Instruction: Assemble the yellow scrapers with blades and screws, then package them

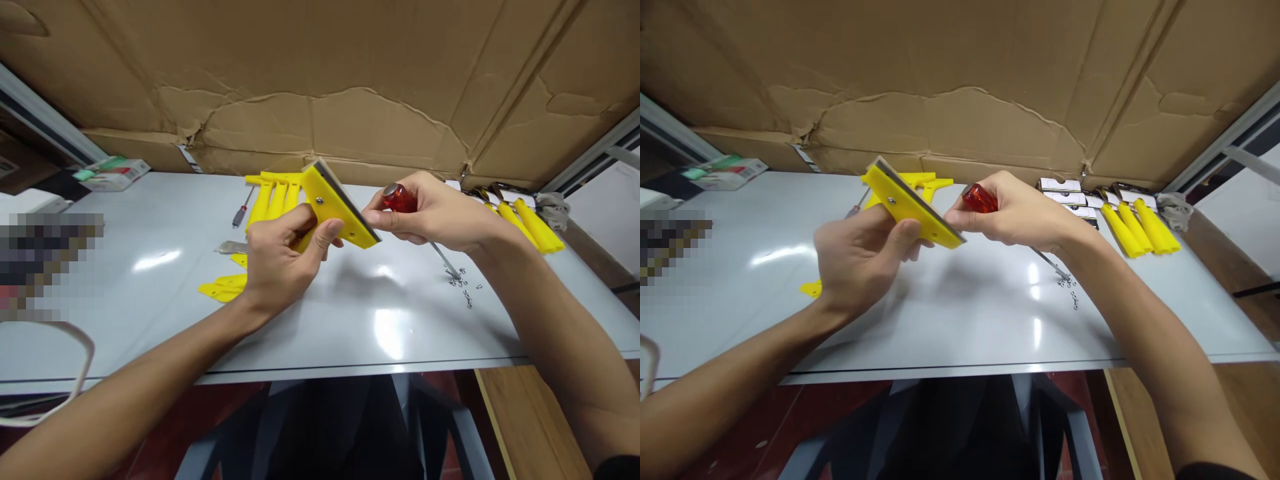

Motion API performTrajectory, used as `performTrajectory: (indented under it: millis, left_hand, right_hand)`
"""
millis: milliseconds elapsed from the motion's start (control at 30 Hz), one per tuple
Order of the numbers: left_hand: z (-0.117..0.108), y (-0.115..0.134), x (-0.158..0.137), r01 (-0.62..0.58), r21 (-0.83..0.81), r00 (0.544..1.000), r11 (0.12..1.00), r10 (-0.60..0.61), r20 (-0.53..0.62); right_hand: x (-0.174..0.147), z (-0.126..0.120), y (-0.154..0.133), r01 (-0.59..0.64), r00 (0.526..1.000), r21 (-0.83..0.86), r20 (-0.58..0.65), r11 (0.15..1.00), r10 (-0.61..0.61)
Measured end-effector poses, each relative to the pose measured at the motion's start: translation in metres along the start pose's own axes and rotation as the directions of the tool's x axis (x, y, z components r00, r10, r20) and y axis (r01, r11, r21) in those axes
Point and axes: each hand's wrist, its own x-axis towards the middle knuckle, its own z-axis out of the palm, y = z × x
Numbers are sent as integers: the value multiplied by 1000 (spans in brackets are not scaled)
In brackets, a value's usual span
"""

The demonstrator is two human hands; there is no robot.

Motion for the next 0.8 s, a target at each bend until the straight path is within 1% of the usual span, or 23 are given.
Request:
performTrajectory:
  millis: [67,133,200,267,433,633,800]
  left_hand:
    - [0,0,0,4,-5,1000,1000,-4,-22]
    - [-1,0,0,7,-11,999,1000,-7,-44]
    - [-1,0,0,16,-21,998,1000,-17,-54]
    - [0,-1,0,21,-26,998,999,-23,-54]
    - [2,-2,-1,20,-12,998,1000,-20,-60]
    - [2,-2,-1,32,5,998,999,-32,-56]
    - [2,-1,-3,55,27,997,998,-53,-60]
  right_hand:
    - [-2,0,-3,18,1000,-3,-2,1000,-18]
    - [-3,2,-5,62,998,-28,-13,998,-63]
    - [-4,5,-7,107,993,-79,-38,991,-110]
    - [-4,9,-8,122,990,-131,-57,984,-131]
    - [-1,12,-5,110,988,-166,-92,980,-127]
    - [1,14,-5,122,987,-188,-81,975,-139]
    - [0,14,-8,98,989,-194,-94,976,-118]
